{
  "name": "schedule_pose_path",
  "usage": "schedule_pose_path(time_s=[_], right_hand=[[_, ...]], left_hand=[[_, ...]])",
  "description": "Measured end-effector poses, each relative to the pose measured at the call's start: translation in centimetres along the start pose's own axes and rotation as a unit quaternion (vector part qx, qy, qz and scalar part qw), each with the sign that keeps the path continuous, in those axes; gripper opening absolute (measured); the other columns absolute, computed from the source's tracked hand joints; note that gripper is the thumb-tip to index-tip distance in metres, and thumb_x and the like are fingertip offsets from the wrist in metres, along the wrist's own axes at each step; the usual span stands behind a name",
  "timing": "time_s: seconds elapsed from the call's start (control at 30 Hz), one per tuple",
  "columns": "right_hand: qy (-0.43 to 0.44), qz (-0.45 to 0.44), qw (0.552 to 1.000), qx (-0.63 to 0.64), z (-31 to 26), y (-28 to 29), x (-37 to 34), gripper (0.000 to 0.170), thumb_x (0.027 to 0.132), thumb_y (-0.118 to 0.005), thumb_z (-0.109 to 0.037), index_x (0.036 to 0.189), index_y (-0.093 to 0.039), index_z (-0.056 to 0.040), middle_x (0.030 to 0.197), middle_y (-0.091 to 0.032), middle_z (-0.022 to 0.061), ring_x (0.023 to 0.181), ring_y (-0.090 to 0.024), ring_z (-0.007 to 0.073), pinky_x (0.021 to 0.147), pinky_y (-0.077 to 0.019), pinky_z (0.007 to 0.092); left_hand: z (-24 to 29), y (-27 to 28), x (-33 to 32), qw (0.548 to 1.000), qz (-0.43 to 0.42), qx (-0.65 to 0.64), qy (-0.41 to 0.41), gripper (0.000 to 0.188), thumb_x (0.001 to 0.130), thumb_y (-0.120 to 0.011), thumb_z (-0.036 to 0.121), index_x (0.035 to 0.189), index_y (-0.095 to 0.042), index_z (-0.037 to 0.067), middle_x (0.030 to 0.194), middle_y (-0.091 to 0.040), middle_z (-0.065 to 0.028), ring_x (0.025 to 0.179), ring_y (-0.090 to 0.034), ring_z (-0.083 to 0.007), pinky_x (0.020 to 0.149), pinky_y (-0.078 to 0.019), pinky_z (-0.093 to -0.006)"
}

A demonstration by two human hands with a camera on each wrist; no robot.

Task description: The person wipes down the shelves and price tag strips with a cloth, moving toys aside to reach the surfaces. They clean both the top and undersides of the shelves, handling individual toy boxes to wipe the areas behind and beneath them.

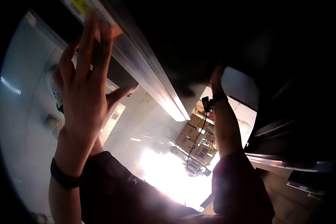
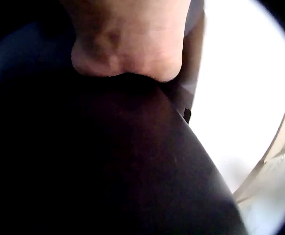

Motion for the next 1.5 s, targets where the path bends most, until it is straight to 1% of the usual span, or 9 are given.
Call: schedule_pose_path(time_s=[0.23, 0.37, 0.57, 0.67, 0.7, 0.73, 0.97, 1.17, 1.5], right_hand=[[-0.113, 0.075, 0.937, 0.323, 2.2, -2.7, -10.7, 0.047, 0.096, -0.033, -0.021, 0.142, -0.025, -0.0105, 0.147, -0.023, 0.0125, 0.134, -0.023, 0.026, 0.11, -0.0189, 0.0368], [-0.132, -0.047, 0.99, 0.003, -5.8, -1.4, -20.4, 0.05, 0.095, -0.036, -0.019, 0.143, -0.023, -0.011, 0.145, -0.024, 0.0166, 0.134, -0.02, 0.0294, 0.11, -0.0167, 0.0377], [-0.099, -0.022, 0.995, -0.017, -6.5, 0.1, -22.2, 0.05, 0.087, -0.047, -0.016, 0.136, -0.037, -0.0089, 0.137, -0.036, 0.0202, 0.128, -0.029, 0.0356, 0.107, -0.0205, 0.042], [0.062, 0.042, 0.984, -0.164, -6.8, 0.4, -20.1, 0.043, 0.085, -0.053, -0.017, 0.127, -0.049, -0.0089, 0.125, -0.044, 0.0211, 0.122, -0.038, 0.0368, 0.101, -0.0321, 0.044], [0.063, 0.026, 0.985, -0.16, -7.1, 0.4, -19.2, 0.043, 0.085, -0.053, -0.017, 0.127, -0.049, -0.0089, 0.125, -0.044, 0.0211, 0.122, -0.038, 0.0368, 0.101, -0.0321, 0.044], [0.141, 0.011, 0.979, -0.149, -8.1, 0.2, -18.1, 0.045, 0.083, -0.052, -0.013, 0.127, -0.048, -0.0071, 0.126, -0.046, 0.0202, 0.12, -0.04, 0.0383, 0.1, -0.0326, 0.0441], [0.205, -0.183, 0.958, 0.079, -15.0, 1.4, -16.4, 0.05, 0.08, -0.053, -0.004, 0.13, -0.043, -0.0049, 0.127, -0.048, 0.0177, 0.115, -0.047, 0.0353, 0.096, -0.0385, 0.0417], [0.29, -0.091, 0.929, -0.212, -7.9, 8.8, -24.1, 0.03, 0.072, -0.068, -0.007, 0.102, -0.066, -0.0083, 0.091, -0.061, 0.0104, 0.085, -0.057, 0.0288, 0.075, -0.0467, 0.0398], [0.418, -0.036, 0.905, -0.066, -13.9, 0.4, -19.1, 0.028, 0.074, -0.07, -0.003, 0.1, -0.068, -0.0145, 0.101, -0.05, 0.0122, 0.088, -0.054, 0.0259, 0.071, -0.0478, 0.0328]], left_hand=[[0.7, -0.8, 1.3, 0.995, 0.088, -0.042, -0.018, 0.099, 0.069, -0.057, 0.07, 0.144, -0.02, 0.019, 0.149, -0.018, -0.0129, 0.124, -0.033, -0.0401, 0.093, -0.0377, -0.0533], [1.3, -0.7, 1.2, 0.996, 0.085, 0.007, 0.003, 0.098, 0.069, -0.057, 0.071, 0.145, -0.018, 0.022, 0.149, -0.018, -0.0108, 0.123, -0.036, -0.04, 0.09, -0.0368, -0.0564], [2.7, 2.3, 1.4, 0.997, 0.032, 0.065, 0.005, 0.09, 0.073, -0.054, 0.069, 0.144, -0.017, 0.028, 0.149, -0.017, -0.0114, 0.121, -0.035, -0.0437, 0.09, -0.0353, -0.0586], [8.7, 5.1, 3.0, 0.936, -0.191, 0.123, 0.269, 0.094, 0.072, -0.069, 0.034, 0.139, -0.016, -0.007, 0.147, -0.008, -0.0229, 0.128, -0.023, -0.0387, 0.106, -0.0197, -0.0495], [5.3, 1.2, 0.2, 0.984, -0.01, 0.069, 0.165, 0.089, 0.076, -0.057, 0.063, 0.144, -0.019, 0.021, 0.147, -0.022, -0.0151, 0.123, -0.035, -0.0416, 0.091, -0.0356, -0.0581], [6.5, 0.0, -1.1, 0.983, 0.047, -0.016, 0.176, 0.085, 0.078, -0.058, 0.058, 0.142, -0.023, 0.016, 0.141, -0.031, -0.0168, 0.123, -0.037, -0.0374, 0.092, -0.0373, -0.0535], [17.7, -4.1, -6.6, 0.663, -0.088, -0.614, 0.419, 0.036, 0.089, -0.055, 0.027, 0.114, -0.054, 0.0, 0.105, -0.063, -0.0143, 0.104, -0.058, -0.0207, 0.092, -0.039, -0.0316], [17.9, -5.1, -7.1, 0.622, -0.061, -0.568, 0.535, 0.037, 0.088, -0.056, 0.038, 0.11, -0.063, 0.009, 0.1, -0.066, -0.0117, 0.089, -0.061, -0.017, 0.081, -0.0442, -0.0301], [16.2, -7.0, -7.6, 0.631, -0.051, -0.596, 0.494, 0.036, 0.08, -0.067, 0.039, 0.093, -0.07, 0.006, 0.078, -0.068, -0.0076, 0.073, -0.063, -0.0129, 0.068, -0.0472, -0.027]])
Point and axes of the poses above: each hand's wrist, its own x-axis towards the middle knuckle, its own y-axis out of the back of the hand, z = x × y, the point moved 1 cm from there along x, towards the middle knuckle
